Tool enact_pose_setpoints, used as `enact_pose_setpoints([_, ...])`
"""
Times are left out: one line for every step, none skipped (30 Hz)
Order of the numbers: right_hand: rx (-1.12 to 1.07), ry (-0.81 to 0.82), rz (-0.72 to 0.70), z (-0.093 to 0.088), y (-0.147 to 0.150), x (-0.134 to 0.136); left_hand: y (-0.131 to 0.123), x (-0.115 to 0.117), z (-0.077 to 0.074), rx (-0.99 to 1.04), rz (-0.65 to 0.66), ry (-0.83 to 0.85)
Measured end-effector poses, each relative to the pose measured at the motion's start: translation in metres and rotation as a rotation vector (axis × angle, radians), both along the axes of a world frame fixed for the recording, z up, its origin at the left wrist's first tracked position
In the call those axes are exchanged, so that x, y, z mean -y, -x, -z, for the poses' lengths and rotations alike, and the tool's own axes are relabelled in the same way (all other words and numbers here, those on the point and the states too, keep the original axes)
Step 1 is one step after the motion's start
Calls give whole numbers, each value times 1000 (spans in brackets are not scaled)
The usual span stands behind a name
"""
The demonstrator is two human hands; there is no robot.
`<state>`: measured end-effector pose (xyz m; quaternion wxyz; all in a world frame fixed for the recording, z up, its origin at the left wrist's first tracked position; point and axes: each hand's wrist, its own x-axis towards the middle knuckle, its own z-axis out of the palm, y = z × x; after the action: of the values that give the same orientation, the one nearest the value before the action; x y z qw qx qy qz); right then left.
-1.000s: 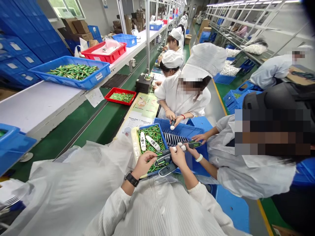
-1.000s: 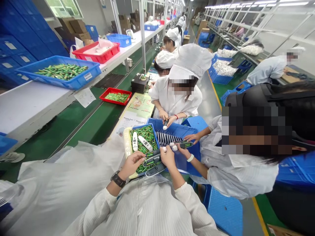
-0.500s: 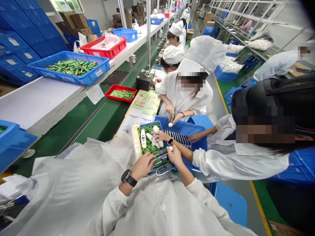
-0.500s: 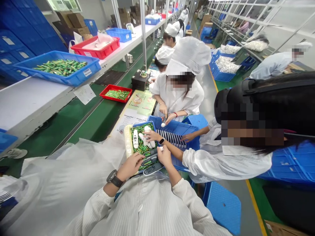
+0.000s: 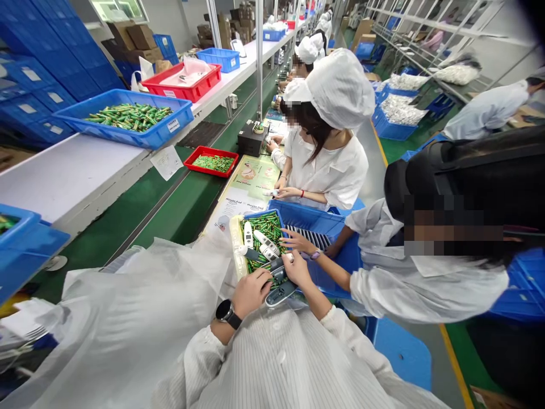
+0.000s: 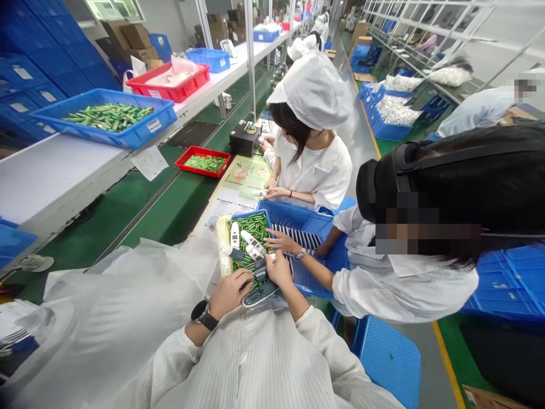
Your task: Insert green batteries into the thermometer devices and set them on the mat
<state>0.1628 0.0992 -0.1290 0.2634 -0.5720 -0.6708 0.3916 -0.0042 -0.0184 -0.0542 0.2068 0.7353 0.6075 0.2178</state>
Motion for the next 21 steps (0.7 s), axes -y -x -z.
enact_pose_setpoints([17,-2,0,0,1,0,1,0,1,34,-29,-6])
enact_pose_setpoints([32,-4,3,0,2,-1,1,-1,2,76,-59,-15])
enact_pose_setpoints([43,-6,6,0,3,-1,2,-2,4,123,-88,-22])
enact_pose_setpoints([49,-8,10,-1,4,-1,3,-3,5,169,-117,-20])
enact_pose_setpoints([51,-8,9,-1,5,-2,4,-4,8,211,-146,-8])
enact_pose_setpoints([56,-7,8,-2,5,-2,4,-5,11,249,-176,13])
enact_pose_setpoints([64,-5,5,-4,6,-2,5,-6,14,285,-204,39])
enact_pose_setpoints([75,-2,3,-5,7,-2,6,-7,17,324,-226,64])
enact_pose_setpoints([87,2,1,-6,7,-2,6,-8,20,365,-239,85])
enact_pose_setpoints([98,5,0,-8,7,-2,6,-8,23,405,-244,102])
enact_pose_setpoints([106,9,-2,-9,8,-3,6,-9,25,440,-243,116])
enact_pose_setpoints([114,11,-4,-10,7,-3,6,-9,27,463,-235,131])
enact_pose_setpoints([122,11,-8,-11,7,-4,5,-10,28,475,-228,149])
enact_pose_setpoints([130,11,-13,-12,7,-5,4,-11,29,475,-229,167])
enact_pose_setpoints([138,10,-19,-12,7,-5,3,-12,28,468,-241,181])
enact_pose_setpoints([146,8,-24,-13,7,-6,2,-13,28,454,-255,191])
enact_pose_setpoints([154,6,-29,-14,7,-6,1,-14,28,437,-264,196])
enact_pose_setpoints([162,7,-31,-14,7,-7,1,-15,27,420,-267,196])
enact_pose_setpoints([170,11,-31,-15,7,-7,0,-15,27,407,-261,192])
enact_pose_setpoints([179,17,-31,-15,7,-7,-1,-15,27,397,-247,187])
enact_pose_setpoints([189,25,-30,-16,7,-7,-2,-15,28,391,-233,182])
